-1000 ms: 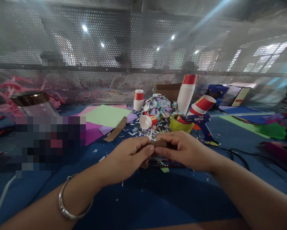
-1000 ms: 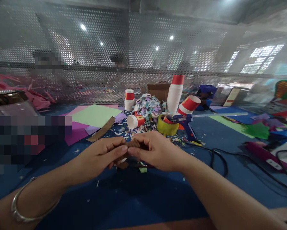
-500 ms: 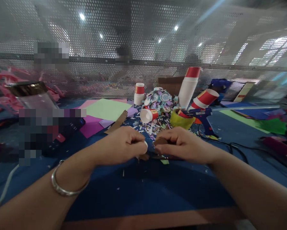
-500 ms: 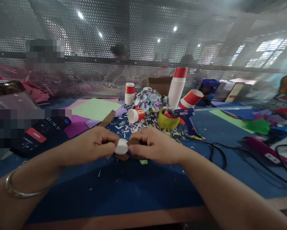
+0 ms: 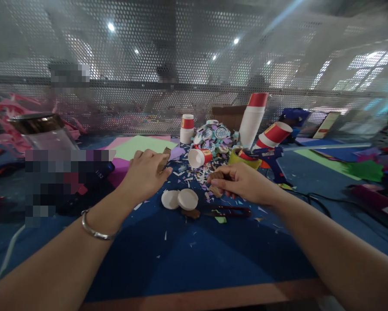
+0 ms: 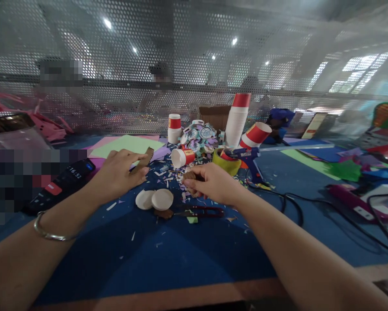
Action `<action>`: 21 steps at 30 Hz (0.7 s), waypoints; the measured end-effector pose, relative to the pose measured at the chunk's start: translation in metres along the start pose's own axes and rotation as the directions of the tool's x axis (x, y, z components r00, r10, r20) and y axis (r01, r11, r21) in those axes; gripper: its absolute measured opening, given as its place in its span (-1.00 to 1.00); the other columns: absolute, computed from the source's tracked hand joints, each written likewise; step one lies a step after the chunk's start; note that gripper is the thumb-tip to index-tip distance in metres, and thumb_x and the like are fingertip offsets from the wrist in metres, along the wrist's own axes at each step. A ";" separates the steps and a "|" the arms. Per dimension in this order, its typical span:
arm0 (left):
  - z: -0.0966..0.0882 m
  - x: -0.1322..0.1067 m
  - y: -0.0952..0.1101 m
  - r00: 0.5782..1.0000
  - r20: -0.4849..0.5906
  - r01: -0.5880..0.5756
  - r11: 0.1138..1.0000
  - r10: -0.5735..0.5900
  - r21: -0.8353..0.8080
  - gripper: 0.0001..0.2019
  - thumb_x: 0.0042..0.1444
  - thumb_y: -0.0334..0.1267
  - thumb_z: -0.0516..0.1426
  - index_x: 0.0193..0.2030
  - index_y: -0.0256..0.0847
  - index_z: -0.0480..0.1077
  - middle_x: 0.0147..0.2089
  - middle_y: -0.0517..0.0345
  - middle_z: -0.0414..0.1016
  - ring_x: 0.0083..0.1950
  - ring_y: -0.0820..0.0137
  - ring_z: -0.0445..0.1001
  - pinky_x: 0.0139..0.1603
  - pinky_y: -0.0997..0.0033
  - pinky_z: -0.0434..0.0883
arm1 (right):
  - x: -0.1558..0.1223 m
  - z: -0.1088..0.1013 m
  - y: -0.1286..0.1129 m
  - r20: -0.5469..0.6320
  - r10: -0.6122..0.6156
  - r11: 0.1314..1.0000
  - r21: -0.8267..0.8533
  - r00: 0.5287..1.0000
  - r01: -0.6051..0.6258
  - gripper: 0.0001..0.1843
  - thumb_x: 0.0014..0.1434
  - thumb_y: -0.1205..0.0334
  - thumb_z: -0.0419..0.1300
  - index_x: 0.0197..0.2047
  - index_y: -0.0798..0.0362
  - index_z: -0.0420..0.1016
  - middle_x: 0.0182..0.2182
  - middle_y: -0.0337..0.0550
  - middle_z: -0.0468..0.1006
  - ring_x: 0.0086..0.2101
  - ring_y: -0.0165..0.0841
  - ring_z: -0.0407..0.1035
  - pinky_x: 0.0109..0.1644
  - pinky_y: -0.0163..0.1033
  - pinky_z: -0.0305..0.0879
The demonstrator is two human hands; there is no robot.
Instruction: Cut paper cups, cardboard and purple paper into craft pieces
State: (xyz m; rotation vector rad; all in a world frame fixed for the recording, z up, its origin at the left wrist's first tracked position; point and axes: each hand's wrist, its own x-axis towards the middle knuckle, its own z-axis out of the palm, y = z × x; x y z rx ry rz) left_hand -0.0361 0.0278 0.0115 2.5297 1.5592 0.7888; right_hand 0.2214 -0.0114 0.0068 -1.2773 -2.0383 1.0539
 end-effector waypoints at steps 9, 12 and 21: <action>0.009 -0.021 0.062 0.984 0.130 -0.047 0.874 0.125 -0.483 -0.71 0.21 -0.08 0.12 -0.01 -0.14 0.45 -0.06 0.10 0.51 -0.18 0.35 0.48 -0.26 0.39 0.39 | -0.001 0.006 -0.005 0.075 -0.035 0.990 0.140 0.997 0.024 -0.85 0.15 0.23 0.18 -0.43 0.07 0.41 -0.56 -0.33 0.39 -0.55 -0.47 0.31 -0.46 -0.34 0.27; 0.011 -0.020 0.063 0.985 0.125 -0.045 0.869 0.123 -0.493 -0.87 0.18 -0.19 0.15 -0.23 -0.18 0.44 -0.25 0.17 0.51 -0.29 0.40 0.45 -0.32 0.42 0.35 | -0.001 0.013 -0.008 0.102 -0.001 0.982 0.188 0.995 -0.018 -0.86 0.12 0.25 0.19 -0.45 0.07 0.41 -0.55 -0.30 0.44 -0.55 -0.45 0.36 -0.47 -0.34 0.32; 0.010 -0.011 0.033 0.928 0.372 0.178 0.863 0.012 -0.473 -0.84 0.11 -0.16 0.15 -0.26 -0.21 0.39 -0.35 0.18 0.51 -0.34 0.39 0.46 -0.38 0.44 0.35 | 0.002 0.022 -0.010 0.034 0.051 0.989 0.137 0.998 -0.055 -0.83 0.18 0.17 0.18 -0.28 0.10 0.48 -0.53 -0.25 0.46 -0.54 -0.45 0.38 -0.48 -0.36 0.35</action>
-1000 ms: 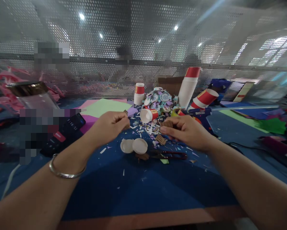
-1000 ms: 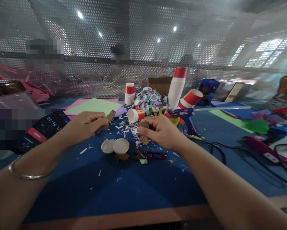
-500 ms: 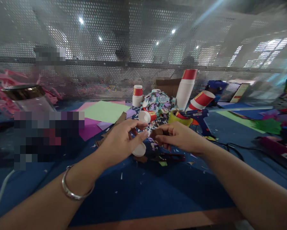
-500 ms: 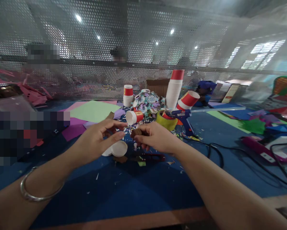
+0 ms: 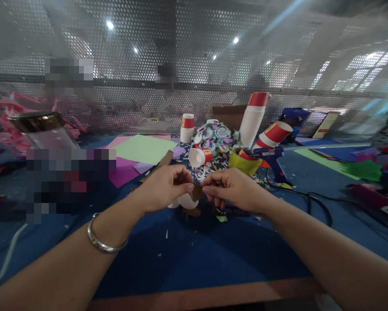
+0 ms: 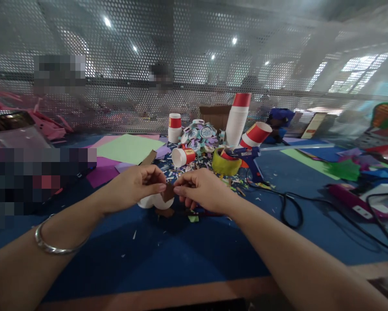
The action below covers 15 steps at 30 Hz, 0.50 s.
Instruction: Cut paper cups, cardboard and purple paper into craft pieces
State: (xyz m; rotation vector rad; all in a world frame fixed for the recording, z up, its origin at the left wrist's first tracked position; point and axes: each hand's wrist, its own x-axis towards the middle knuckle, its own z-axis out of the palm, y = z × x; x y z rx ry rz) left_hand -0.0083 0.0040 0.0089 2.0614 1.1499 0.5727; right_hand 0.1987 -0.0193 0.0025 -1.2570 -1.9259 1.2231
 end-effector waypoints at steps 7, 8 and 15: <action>-0.004 0.004 -0.005 0.999 0.005 0.037 0.977 -0.039 0.210 -0.92 0.02 -0.30 0.14 -0.36 -0.20 0.45 -0.42 0.16 0.52 -0.38 0.35 0.44 -0.41 0.40 0.29 | -0.002 -0.001 -0.001 -0.088 -0.068 0.969 -0.242 0.994 0.045 -0.86 0.21 0.21 0.15 -0.33 0.07 0.47 -0.55 -0.27 0.46 -0.55 -0.44 0.35 -0.48 -0.35 0.25; -0.005 0.003 -0.004 0.999 0.002 0.031 0.973 -0.033 0.229 -0.91 0.02 -0.28 0.13 -0.36 -0.20 0.46 -0.41 0.15 0.52 -0.39 0.34 0.43 -0.41 0.39 0.28 | -0.003 -0.002 -0.001 -0.099 -0.100 0.957 -0.282 0.990 0.068 -0.86 0.21 0.22 0.15 -0.33 0.07 0.48 -0.54 -0.27 0.47 -0.54 -0.43 0.35 -0.46 -0.35 0.23; -0.014 -0.002 -0.004 0.994 0.078 -0.098 0.945 0.078 0.311 -0.56 0.02 0.03 0.22 0.01 -0.09 0.44 -0.04 0.07 0.53 -0.09 0.19 0.46 -0.17 0.29 0.33 | -0.004 -0.013 0.000 -0.125 -0.187 0.858 -0.504 0.974 0.100 -0.83 0.23 0.21 0.14 -0.29 0.08 0.54 -0.46 -0.19 0.54 -0.45 -0.39 0.37 -0.38 -0.31 0.16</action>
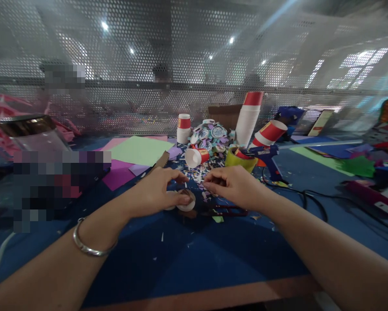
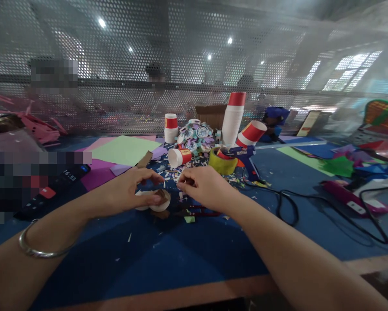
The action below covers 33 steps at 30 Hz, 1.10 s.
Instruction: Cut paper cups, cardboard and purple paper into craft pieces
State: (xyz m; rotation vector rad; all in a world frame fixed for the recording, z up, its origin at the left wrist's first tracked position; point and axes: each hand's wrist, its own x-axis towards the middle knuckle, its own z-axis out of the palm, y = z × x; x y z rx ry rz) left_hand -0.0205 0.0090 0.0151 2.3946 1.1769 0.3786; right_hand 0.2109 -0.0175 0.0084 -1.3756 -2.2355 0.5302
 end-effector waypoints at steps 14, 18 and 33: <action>0.014 0.003 0.008 0.988 -0.099 -0.103 0.988 0.115 0.118 -0.49 0.02 -0.07 0.24 0.12 -0.12 0.32 0.07 0.00 0.43 0.10 0.06 0.31 0.05 0.11 0.27 | -0.011 -0.020 0.006 0.356 0.069 0.961 -0.276 0.932 0.034 -0.92 0.12 0.29 0.22 -0.41 0.06 0.48 -0.48 -0.21 0.51 -0.51 -0.41 0.34 -0.47 -0.32 0.05; 0.023 0.011 0.011 0.988 -0.118 -0.082 0.987 0.098 0.135 -0.60 0.04 -0.07 0.24 0.00 -0.15 0.40 -0.06 0.02 0.47 0.04 0.05 0.34 0.00 0.09 0.29 | -0.007 -0.020 0.010 0.267 0.095 0.946 -0.324 0.959 -0.003 -0.87 0.16 0.23 0.20 -0.40 0.06 0.48 -0.46 -0.16 0.52 -0.47 -0.36 0.36 -0.46 -0.29 0.06; 0.000 -0.007 0.009 0.987 0.079 -0.149 0.977 0.139 0.154 -0.81 0.05 -0.03 0.25 -0.27 -0.05 0.55 -0.22 0.11 0.48 -0.06 0.14 0.36 -0.05 0.15 0.25 | -0.002 -0.017 0.018 0.125 0.158 0.882 -0.464 0.980 -0.083 -0.94 0.14 0.27 0.20 -0.36 0.05 0.47 -0.39 -0.14 0.55 -0.40 -0.32 0.38 -0.44 -0.28 0.02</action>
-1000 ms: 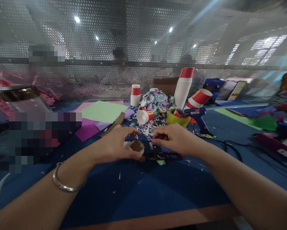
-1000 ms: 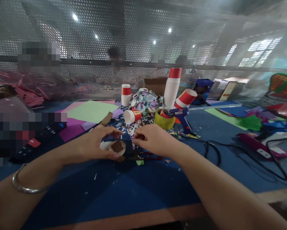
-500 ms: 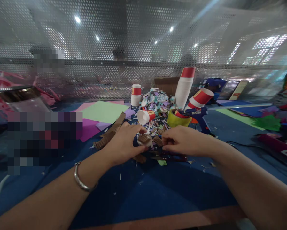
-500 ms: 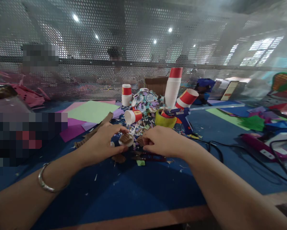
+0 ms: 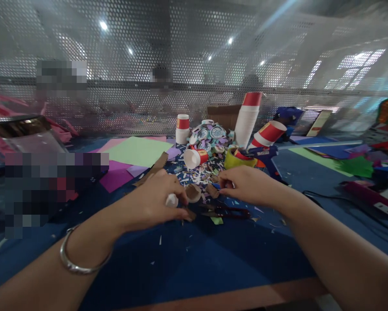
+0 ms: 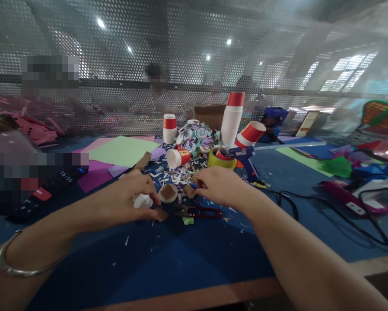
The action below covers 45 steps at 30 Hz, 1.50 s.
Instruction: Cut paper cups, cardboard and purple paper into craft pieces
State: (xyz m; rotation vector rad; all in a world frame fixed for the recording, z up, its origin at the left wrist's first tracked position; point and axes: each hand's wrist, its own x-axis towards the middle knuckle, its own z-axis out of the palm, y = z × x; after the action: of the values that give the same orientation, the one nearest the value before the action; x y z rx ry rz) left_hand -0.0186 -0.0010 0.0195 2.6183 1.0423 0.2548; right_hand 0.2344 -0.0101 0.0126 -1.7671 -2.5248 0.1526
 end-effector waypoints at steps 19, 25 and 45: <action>0.011 0.021 -0.013 0.883 -0.468 -0.001 0.998 -0.029 -0.063 -0.79 0.22 -0.24 0.11 -0.10 -0.14 0.56 -0.15 0.04 0.52 -0.09 0.26 0.47 -0.10 0.28 0.39 | 0.010 0.014 -0.006 -0.056 0.029 0.999 0.019 0.998 -0.028 -0.83 0.17 0.15 0.18 -0.38 0.04 0.50 -0.40 -0.09 0.57 -0.38 -0.26 0.41 -0.46 -0.26 -0.02; 0.011 0.019 -0.024 0.957 -0.270 0.082 0.991 -0.108 -0.107 -0.71 0.24 -0.25 0.03 -0.02 -0.06 0.55 -0.08 0.12 0.63 -0.08 0.24 0.56 -0.11 0.28 0.45 | 0.012 0.016 -0.006 -0.102 0.031 0.999 0.043 0.994 -0.026 -0.78 0.20 0.13 0.14 -0.40 0.04 0.49 -0.40 -0.07 0.57 -0.38 -0.26 0.40 -0.44 -0.25 0.01; 0.006 0.014 -0.079 0.805 -0.417 0.413 0.903 -0.422 -0.118 -0.63 0.00 -0.35 0.19 0.00 -0.22 0.45 -0.13 0.06 0.64 -0.12 0.24 0.59 -0.10 0.32 0.49 | 0.011 0.016 -0.003 -0.177 0.020 0.988 0.155 0.984 0.008 -0.83 0.18 0.21 0.15 -0.40 0.05 0.52 -0.44 -0.14 0.55 -0.43 -0.34 0.38 -0.43 -0.28 0.08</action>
State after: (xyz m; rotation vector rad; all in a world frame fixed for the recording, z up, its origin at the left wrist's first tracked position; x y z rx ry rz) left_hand -0.0569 0.0619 -0.0126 2.2728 1.7183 0.7616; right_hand 0.2264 -0.0014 -0.0031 -1.6506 -2.3167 0.1778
